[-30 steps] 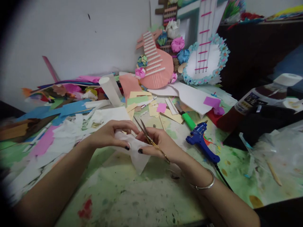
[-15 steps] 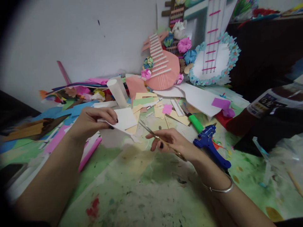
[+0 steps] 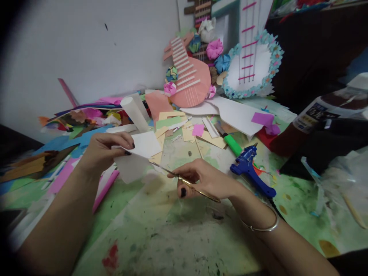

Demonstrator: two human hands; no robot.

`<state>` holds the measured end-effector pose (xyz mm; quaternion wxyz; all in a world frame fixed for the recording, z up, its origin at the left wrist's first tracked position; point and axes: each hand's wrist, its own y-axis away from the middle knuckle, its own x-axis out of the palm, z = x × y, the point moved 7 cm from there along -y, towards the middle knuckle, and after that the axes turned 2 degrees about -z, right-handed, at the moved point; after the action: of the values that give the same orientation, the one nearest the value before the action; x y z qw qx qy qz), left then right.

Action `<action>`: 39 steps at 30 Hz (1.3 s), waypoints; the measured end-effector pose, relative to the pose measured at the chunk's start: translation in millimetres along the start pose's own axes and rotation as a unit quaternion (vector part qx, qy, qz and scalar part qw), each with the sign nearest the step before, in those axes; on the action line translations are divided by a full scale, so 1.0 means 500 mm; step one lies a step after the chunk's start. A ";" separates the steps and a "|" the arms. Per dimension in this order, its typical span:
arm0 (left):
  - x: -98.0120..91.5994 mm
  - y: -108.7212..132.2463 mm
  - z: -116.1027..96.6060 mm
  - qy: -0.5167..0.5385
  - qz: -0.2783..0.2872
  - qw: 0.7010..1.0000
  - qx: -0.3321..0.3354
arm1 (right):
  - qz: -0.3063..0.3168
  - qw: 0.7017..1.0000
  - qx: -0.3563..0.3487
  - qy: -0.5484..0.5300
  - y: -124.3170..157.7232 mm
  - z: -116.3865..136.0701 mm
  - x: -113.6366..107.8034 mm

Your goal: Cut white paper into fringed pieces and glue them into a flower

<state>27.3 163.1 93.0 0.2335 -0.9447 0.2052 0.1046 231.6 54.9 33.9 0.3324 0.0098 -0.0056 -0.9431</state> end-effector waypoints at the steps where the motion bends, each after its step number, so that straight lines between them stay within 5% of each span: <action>1: 0.004 0.000 0.000 -0.004 0.008 1.000 -0.001 | 0.002 1.000 -0.001 -0.004 0.000 -0.001 0.000; 20: 0.048 0.005 -0.016 -0.048 0.112 0.992 -0.022 | 0.037 0.994 -0.012 -0.103 0.003 -0.016 -0.005; 29: 0.096 0.018 -0.039 -0.053 0.203 0.977 -0.028 | 0.042 0.992 -0.017 -0.119 -0.004 -0.024 0.001; 39: 0.133 0.032 -0.063 -0.153 0.271 0.949 0.056 | 0.065 0.989 -0.018 -0.132 -0.007 -0.017 0.016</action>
<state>82.9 112.5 94.8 0.2777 -0.8116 0.4206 0.2953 223.2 52.6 25.0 0.3893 -0.1216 -0.0329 -0.9124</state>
